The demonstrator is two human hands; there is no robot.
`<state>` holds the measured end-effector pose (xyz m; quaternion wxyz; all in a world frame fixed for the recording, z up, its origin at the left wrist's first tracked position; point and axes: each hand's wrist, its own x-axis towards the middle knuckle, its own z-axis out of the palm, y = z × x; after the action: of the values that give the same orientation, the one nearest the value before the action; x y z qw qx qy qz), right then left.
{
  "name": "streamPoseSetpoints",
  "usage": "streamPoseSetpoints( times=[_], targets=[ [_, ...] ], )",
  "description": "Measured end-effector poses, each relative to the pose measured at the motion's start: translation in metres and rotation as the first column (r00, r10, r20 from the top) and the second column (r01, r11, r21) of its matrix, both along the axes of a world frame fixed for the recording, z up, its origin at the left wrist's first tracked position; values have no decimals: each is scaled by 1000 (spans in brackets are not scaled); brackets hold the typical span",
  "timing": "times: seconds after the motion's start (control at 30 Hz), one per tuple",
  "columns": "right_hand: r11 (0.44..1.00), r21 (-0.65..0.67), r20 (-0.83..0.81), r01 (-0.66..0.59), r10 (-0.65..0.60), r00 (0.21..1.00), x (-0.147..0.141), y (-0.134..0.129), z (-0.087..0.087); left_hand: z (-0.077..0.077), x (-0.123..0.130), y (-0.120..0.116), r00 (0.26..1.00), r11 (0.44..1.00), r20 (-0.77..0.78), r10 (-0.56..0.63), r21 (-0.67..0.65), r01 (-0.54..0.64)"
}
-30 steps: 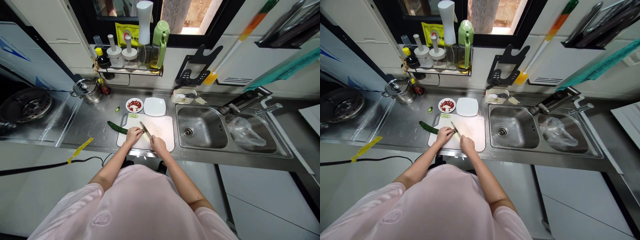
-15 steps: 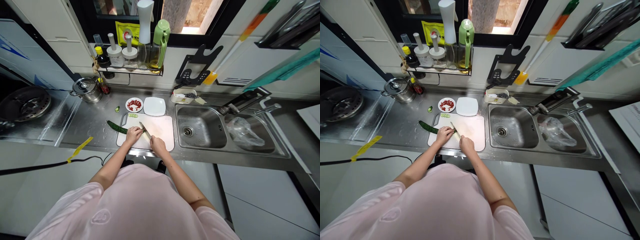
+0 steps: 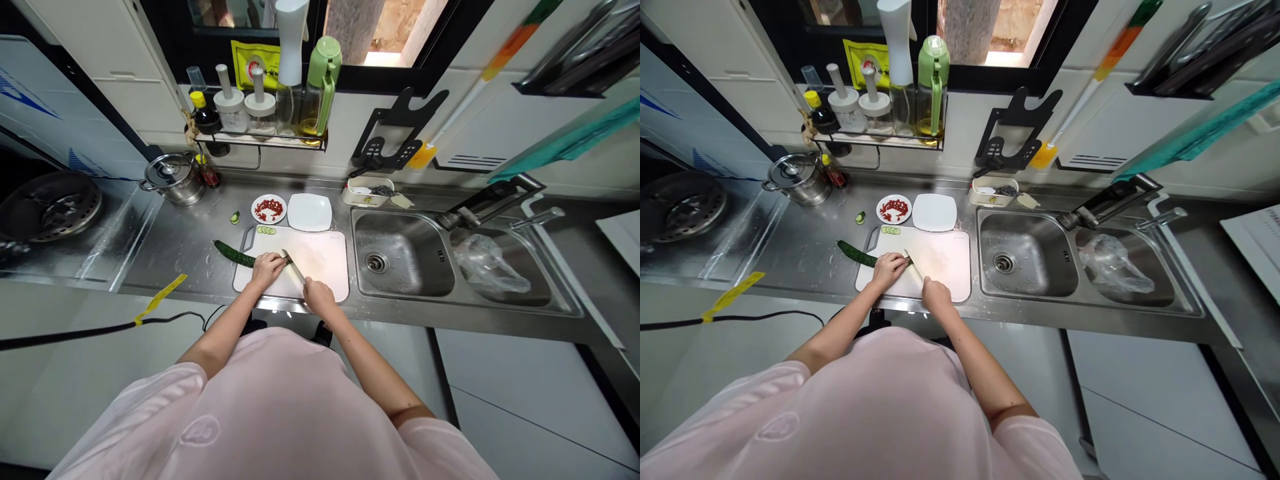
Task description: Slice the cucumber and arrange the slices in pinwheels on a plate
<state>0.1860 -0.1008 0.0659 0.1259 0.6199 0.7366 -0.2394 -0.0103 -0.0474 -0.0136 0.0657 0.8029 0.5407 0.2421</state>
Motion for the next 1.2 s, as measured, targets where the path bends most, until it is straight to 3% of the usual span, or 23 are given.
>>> streamPoseSetpoints(
  times=[0.27, 1.03, 1.2],
  targets=[
    [999, -9, -3, -37, 37, 999, 7, -1, 4, 1, 0, 0, 1000, 1000, -10, -10, -1, 10],
    [997, 74, -72, -8, 13, 997, -30, 41, -13, 1, 0, 1, 999, 1000, -34, -24, 8, 24],
    [998, 54, -49, -21, 23, 999, -20, 31, -12, 0, 0, 1, 999, 1000, -39, -24, 3, 24]
  ],
)
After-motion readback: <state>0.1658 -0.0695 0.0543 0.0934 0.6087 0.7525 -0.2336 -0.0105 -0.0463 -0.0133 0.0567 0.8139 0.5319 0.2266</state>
